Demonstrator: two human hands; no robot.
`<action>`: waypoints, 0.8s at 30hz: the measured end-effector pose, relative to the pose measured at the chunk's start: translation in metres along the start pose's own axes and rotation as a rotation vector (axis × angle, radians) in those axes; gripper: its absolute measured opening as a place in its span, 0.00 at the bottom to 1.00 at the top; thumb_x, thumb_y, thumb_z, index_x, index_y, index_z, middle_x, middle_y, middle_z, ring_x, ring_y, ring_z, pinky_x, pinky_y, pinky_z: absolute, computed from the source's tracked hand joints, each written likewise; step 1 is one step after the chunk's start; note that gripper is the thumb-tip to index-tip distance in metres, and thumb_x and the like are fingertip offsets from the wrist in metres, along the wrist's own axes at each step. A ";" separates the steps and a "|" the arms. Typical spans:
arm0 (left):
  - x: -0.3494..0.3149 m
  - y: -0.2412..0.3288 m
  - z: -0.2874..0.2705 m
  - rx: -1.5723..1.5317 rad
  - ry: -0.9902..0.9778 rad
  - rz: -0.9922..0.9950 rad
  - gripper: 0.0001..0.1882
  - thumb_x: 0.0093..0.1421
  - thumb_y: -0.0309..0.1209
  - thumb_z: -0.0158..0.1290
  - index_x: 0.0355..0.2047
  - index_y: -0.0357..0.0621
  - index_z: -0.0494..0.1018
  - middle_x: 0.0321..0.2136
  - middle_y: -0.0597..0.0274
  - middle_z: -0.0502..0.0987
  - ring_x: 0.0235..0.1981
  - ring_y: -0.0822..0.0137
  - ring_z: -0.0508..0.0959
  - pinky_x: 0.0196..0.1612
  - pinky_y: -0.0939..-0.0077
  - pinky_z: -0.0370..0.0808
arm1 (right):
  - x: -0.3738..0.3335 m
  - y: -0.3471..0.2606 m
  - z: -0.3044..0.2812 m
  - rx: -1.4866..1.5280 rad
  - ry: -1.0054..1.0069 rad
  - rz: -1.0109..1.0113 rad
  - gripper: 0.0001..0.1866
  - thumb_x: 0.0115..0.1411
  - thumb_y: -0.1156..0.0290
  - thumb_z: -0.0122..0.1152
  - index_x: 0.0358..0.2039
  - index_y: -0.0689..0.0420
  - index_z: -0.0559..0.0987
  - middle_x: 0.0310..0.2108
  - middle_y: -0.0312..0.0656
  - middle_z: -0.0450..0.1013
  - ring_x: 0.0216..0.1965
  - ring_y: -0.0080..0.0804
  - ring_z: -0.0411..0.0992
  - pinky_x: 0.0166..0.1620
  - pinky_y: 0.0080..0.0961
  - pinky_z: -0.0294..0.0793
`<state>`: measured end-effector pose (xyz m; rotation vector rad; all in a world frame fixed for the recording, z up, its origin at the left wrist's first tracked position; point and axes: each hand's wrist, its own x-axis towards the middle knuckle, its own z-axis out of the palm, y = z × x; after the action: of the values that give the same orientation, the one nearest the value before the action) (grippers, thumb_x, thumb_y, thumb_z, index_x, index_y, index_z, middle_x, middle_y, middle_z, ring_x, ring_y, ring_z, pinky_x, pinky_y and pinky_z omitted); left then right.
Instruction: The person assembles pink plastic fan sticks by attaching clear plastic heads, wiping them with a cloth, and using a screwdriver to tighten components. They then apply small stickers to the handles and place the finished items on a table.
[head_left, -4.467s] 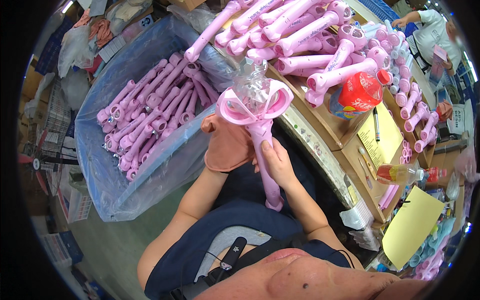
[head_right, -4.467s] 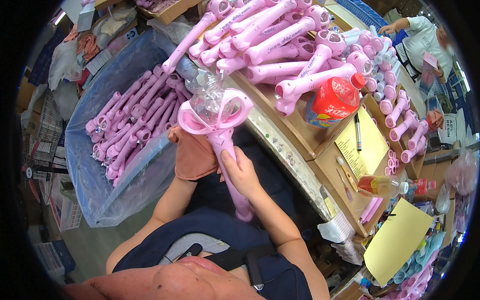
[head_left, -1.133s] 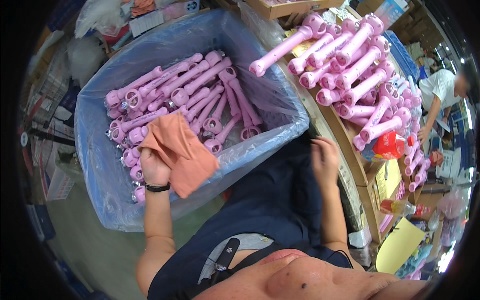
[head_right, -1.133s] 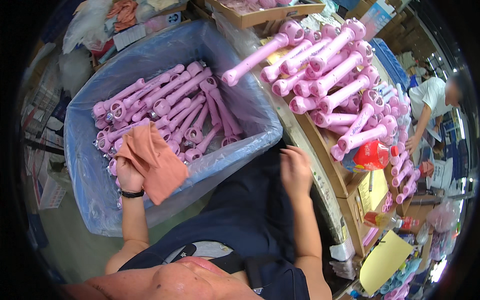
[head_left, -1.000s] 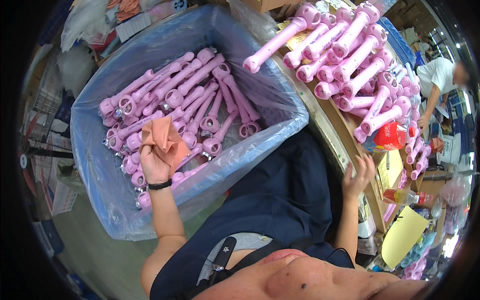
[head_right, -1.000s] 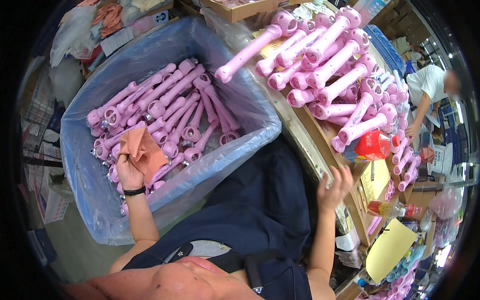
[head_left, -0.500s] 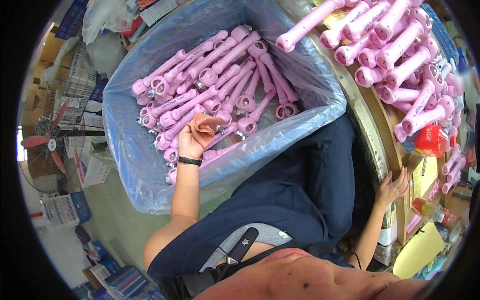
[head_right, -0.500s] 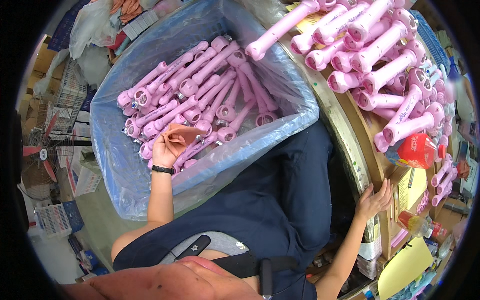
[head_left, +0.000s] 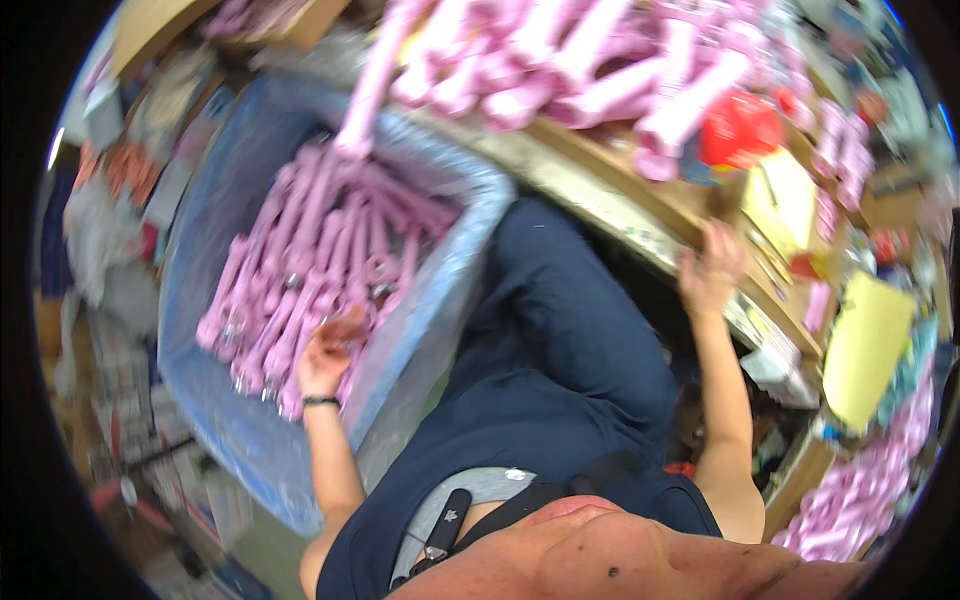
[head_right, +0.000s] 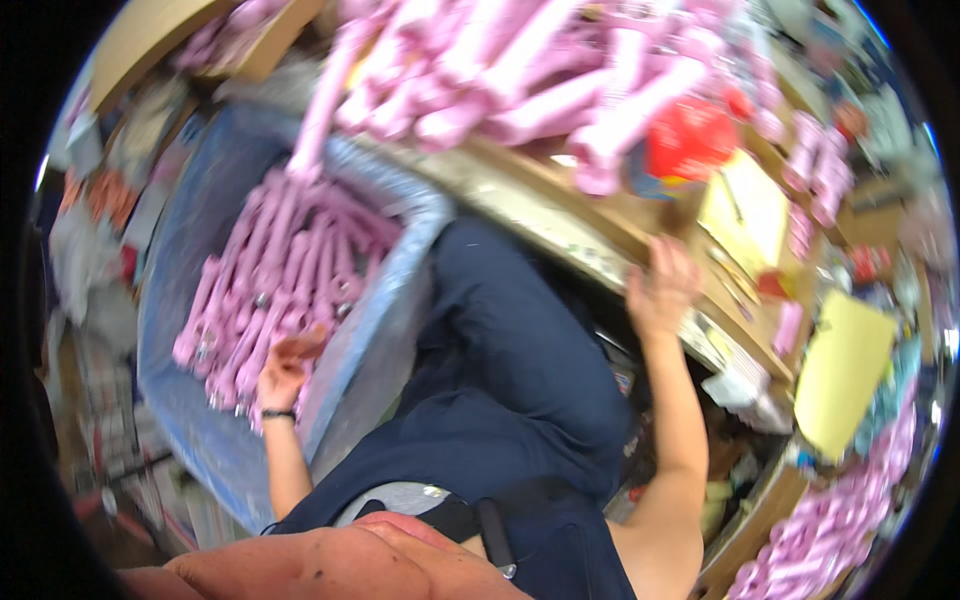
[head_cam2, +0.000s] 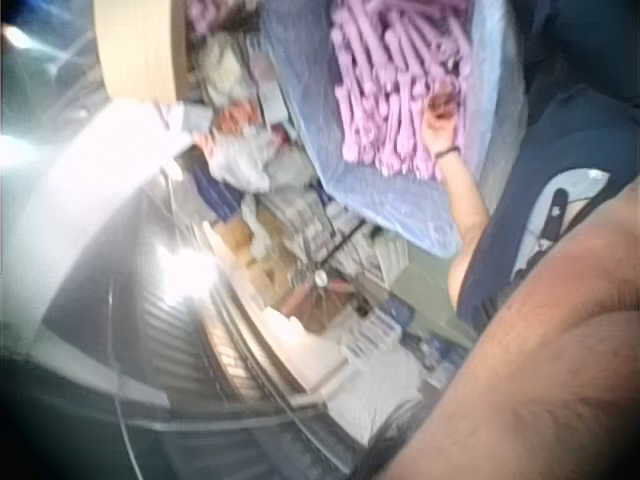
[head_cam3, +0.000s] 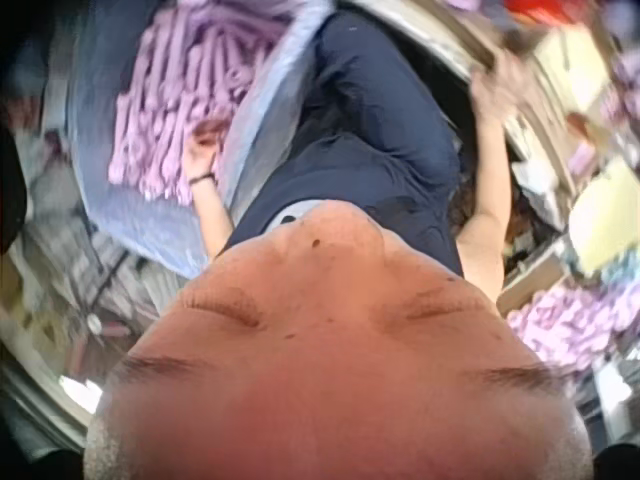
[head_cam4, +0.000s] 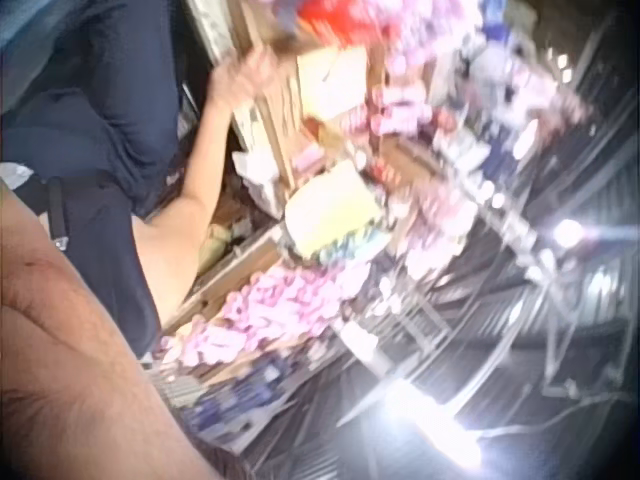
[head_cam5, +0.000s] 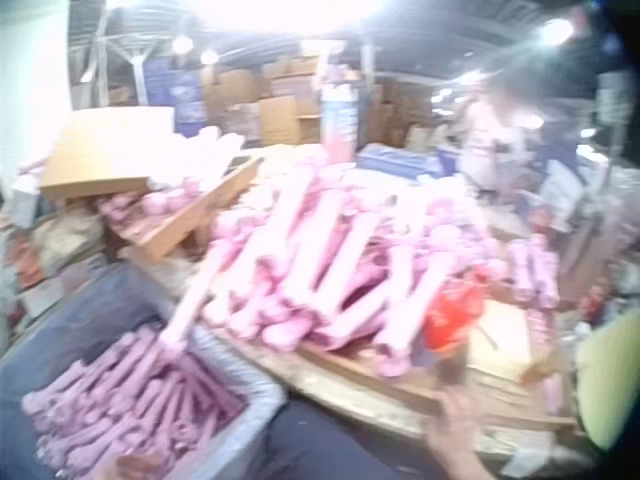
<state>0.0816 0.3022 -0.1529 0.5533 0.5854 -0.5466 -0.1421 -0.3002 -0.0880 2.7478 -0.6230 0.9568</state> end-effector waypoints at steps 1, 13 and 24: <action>0.009 0.013 -0.004 0.006 0.005 -0.016 0.11 0.60 0.27 0.42 0.40 0.37 0.71 0.40 0.54 0.74 0.35 0.68 0.73 0.38 0.75 0.75 | -0.001 0.000 -0.001 0.000 -0.007 0.011 0.34 0.50 0.63 0.63 0.58 0.47 0.64 0.55 0.36 0.65 0.59 0.33 0.59 0.62 0.41 0.48; 0.041 -0.031 0.137 0.316 -0.627 -0.016 0.23 0.67 0.40 0.39 0.56 0.37 0.63 0.52 0.53 0.71 0.54 0.60 0.70 0.60 0.65 0.64 | 0.002 0.022 -0.072 0.339 -0.041 0.070 0.18 0.50 0.72 0.63 0.43 0.55 0.74 0.49 0.44 0.67 0.53 0.44 0.64 0.56 0.41 0.60; -0.020 -0.250 0.385 1.538 -0.940 0.990 0.13 0.60 0.24 0.50 0.46 0.34 0.69 0.42 0.53 0.75 0.45 0.60 0.74 0.51 0.71 0.68 | -0.018 0.105 -0.116 0.618 0.367 0.541 0.08 0.59 0.85 0.51 0.39 0.63 0.73 0.37 0.44 0.69 0.32 0.27 0.71 0.37 0.20 0.72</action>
<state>0.0514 -0.1093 0.0486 1.7293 -1.1550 -0.1333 -0.2655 -0.3550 -0.0067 2.7879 -1.1952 2.0129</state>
